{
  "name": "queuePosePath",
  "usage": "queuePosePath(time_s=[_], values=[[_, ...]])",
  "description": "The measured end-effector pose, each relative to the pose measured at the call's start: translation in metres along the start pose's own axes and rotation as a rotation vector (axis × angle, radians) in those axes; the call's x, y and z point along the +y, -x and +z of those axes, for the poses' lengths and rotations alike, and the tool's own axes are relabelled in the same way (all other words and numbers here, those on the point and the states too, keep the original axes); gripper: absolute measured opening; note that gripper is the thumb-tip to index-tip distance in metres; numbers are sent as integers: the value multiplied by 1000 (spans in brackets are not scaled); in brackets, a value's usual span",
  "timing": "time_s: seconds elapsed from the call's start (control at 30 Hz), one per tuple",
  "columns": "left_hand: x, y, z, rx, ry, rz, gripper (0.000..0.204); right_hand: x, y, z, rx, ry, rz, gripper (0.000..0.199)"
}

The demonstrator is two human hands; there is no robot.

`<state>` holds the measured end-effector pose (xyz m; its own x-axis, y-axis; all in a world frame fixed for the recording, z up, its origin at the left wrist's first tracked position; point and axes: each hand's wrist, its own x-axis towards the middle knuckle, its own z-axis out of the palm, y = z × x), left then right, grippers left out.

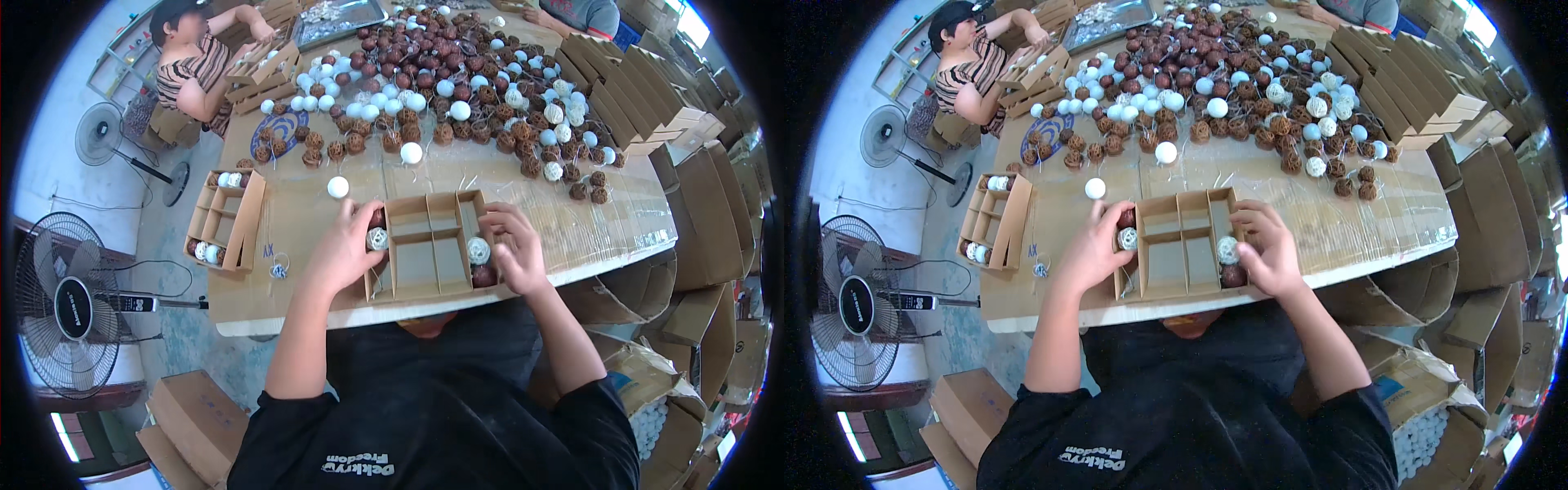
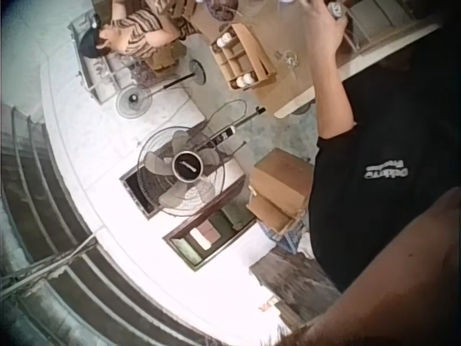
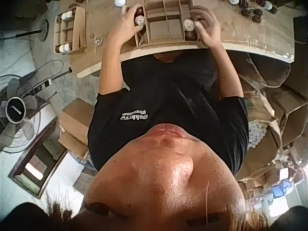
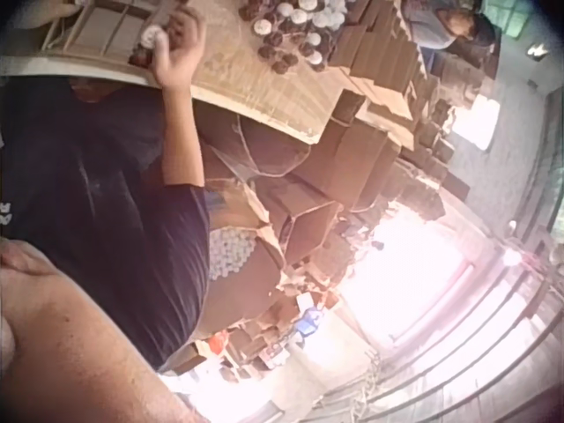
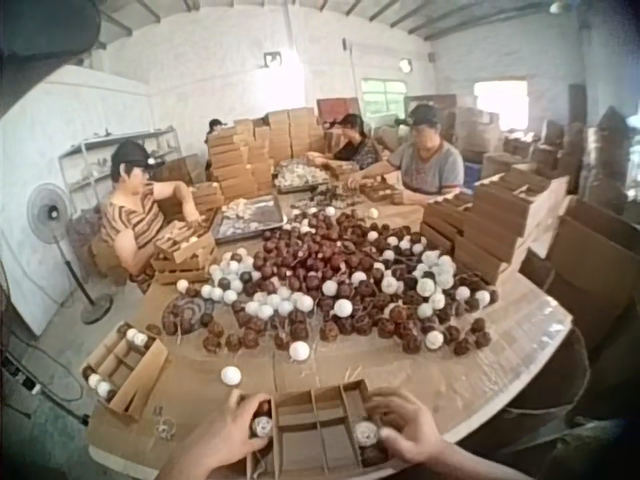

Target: The person packs decorative balls into compartments of a cardboard box by hand.

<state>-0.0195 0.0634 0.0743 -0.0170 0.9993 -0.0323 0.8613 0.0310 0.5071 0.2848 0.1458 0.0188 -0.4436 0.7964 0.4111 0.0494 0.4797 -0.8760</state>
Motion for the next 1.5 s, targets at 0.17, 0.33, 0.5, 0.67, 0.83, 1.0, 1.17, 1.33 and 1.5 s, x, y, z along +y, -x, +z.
queuePosePath(time_s=[0.17, 0.33, 0.5, 0.67, 0.83, 1.0, 1.17, 1.33, 1.5], values=[[8, -16, -20, -123, -122, 11, 74, 42, -5, -4, 392, -287, 348, 18], [-8, -78, -57, -9, 10, 162, 54, 34, -6, 0, 300, -166, 339, 17], [-48, -160, -80, 118, -330, 116, 47, 38, -6, -2, 249, -41, 368, 21], [-112, -200, -97, 47, -298, 224, 41, 35, -8, 2, 258, -39, 350, 21], [-135, -212, -116, 56, -372, 146, 41, 40, -6, -1, 287, -43, 354, 20], [-144, -204, -112, -152, -504, -85, 56, 37, -5, -1, 259, -30, 378, 21], [-150, -190, -94, -153, -434, -108, 51, 43, -6, 0, 304, -36, 354, 19], [-145, -182, -70, -50, -477, -182, 42, 47, -8, 0, 309, -45, 336, 21], [-140, -172, -68, 40, -403, -158, 42, 42, -8, 1, 300, 25, 325, 20]])
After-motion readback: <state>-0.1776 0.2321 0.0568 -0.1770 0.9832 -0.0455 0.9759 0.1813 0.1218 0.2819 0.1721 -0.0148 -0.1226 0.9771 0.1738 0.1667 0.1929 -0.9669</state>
